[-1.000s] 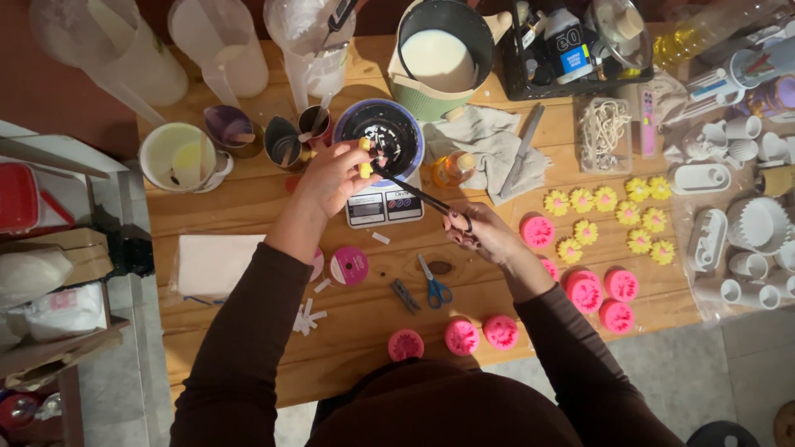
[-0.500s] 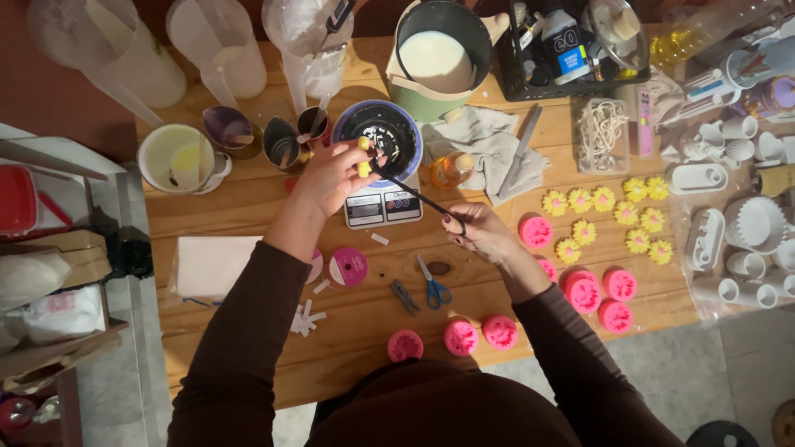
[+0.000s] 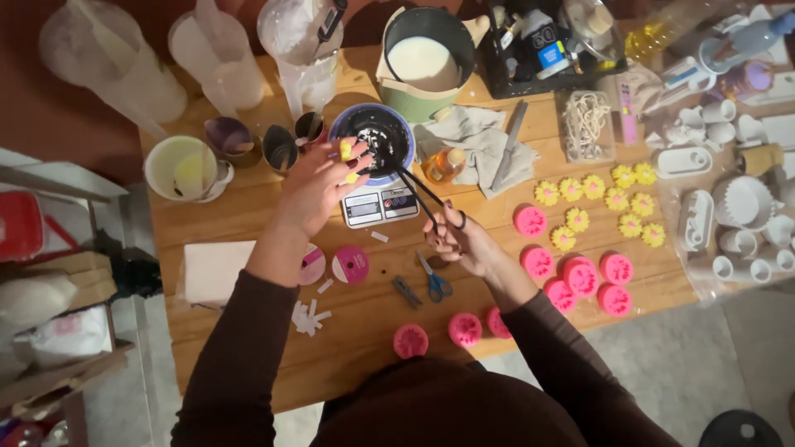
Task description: The person is trimming and cleaning excess wax from small yellow flower decorations using a pair of trimmers.
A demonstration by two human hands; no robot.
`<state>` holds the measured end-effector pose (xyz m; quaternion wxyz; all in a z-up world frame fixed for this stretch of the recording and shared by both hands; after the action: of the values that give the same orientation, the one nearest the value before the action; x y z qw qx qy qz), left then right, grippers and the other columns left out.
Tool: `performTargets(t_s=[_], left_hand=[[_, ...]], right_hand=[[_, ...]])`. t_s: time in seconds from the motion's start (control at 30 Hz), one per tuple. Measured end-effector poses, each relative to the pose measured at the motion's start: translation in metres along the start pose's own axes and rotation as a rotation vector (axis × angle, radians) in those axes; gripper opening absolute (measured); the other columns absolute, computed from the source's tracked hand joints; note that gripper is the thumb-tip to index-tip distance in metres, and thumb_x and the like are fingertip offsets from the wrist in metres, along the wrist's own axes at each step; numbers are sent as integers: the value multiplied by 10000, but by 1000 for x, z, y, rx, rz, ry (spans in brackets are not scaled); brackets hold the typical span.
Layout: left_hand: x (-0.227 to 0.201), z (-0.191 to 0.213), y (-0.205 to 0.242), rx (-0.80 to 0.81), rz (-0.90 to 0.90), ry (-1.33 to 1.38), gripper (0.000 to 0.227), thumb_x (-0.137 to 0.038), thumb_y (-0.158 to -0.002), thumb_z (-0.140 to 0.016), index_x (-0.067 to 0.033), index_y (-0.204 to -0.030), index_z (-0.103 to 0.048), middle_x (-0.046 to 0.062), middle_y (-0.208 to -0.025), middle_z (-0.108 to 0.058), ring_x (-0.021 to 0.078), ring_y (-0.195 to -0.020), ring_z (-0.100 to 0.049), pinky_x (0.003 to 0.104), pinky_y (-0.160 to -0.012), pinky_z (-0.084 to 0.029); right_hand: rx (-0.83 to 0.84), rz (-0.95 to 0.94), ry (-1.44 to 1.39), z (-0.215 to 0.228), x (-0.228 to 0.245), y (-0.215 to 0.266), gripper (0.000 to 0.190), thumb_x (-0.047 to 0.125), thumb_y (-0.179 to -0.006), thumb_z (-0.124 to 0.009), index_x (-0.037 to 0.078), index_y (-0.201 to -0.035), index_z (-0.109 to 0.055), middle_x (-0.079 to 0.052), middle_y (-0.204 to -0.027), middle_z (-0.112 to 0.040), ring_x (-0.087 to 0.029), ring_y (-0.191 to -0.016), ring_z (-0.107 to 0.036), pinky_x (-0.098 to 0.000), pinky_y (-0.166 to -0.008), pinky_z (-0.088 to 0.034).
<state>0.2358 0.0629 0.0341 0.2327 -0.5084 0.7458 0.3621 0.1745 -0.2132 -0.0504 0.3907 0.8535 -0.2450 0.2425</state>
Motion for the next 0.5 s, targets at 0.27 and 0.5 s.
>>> performTargets(t_s=[0.27, 0.5], left_hand=[[39, -14, 39, 53, 2, -183, 398, -34, -977, -659, 4, -1370, -615, 65, -1182, -673, 148, -1078, -636, 306, -890, -509], [124, -64, 22, 198, 172, -231, 451, 7, -915, -659, -39, -1356, -579, 56, -1203, -682, 192, -1074, -690, 319, -880, -590]], right_hand=[[1, 177, -174, -7, -43, 120, 561, 608, -955, -621, 60, -1077, -633, 0, -807, -505, -54, -635, -365, -199, -494, -249], [-238, 307, -273, 38, -104, 247, 590, 601, -903, -658, 40, -1082, -610, -17, -824, -515, -50, -598, -353, -180, -474, -263]])
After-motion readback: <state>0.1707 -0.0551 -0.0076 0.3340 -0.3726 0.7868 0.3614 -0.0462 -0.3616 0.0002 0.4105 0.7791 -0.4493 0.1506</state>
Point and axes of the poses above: each hand's wrist, its own y-axis away from the middle knuckle, its own z-axis out of the back of the hand, x = y × z, the point moved 5 cm from there along -y, towards the middle knuckle
